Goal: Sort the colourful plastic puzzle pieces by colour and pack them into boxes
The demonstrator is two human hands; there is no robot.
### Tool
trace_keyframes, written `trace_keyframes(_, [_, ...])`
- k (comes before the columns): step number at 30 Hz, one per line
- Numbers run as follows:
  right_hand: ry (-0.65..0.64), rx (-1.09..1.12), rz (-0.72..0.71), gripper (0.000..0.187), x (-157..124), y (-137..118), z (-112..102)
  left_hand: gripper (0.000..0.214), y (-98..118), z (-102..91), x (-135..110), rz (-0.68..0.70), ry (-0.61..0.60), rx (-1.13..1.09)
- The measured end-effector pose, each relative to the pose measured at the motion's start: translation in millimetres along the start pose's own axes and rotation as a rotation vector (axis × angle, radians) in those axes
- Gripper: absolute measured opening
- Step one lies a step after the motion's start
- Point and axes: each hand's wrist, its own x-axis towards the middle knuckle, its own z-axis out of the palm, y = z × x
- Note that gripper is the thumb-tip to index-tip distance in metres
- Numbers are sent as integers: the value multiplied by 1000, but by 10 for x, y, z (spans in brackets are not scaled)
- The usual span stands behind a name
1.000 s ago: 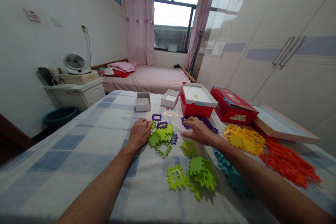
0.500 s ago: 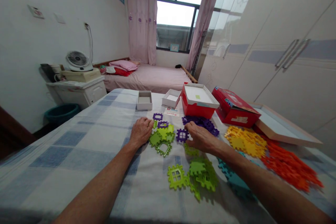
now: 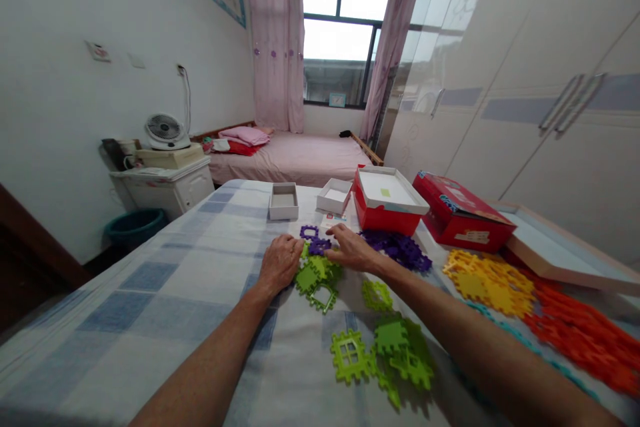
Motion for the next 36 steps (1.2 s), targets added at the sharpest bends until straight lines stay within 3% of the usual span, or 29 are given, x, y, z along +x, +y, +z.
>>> trace_keyframes(3, [-75,-50,35,59,114,-44,92,36,24,-26,-1,9,-23,-5])
trace_keyframes(7, [-123,-29,35,43,197,-84,132,36,53,-62,-6,-4,-37,-24])
trace_keyframes(10, [-72,-21,31,37,189,-64,121,37,57,-66,-9,-4,-35,-34])
trace_keyframes(17, [123,-4,147,48,275,110,-5,38,21,-9,-1,25,-17,-20])
trace_keyframes(22, [46,12,113,52,531,23,110,32,3,9,-1,59,-19,-5])
trace_keyframes(26, [-43,-27,127,60,693,-77,223,37,11,9,10,6,-19,-55])
trace_keyframes(31, [-147,-49,179,53,832,-96,177,41,12,26,30,-38,0,-77])
trace_keyframes(36, [-76,-32,223,47,800,-144,216,38,8,44,26,-16,8,-68])
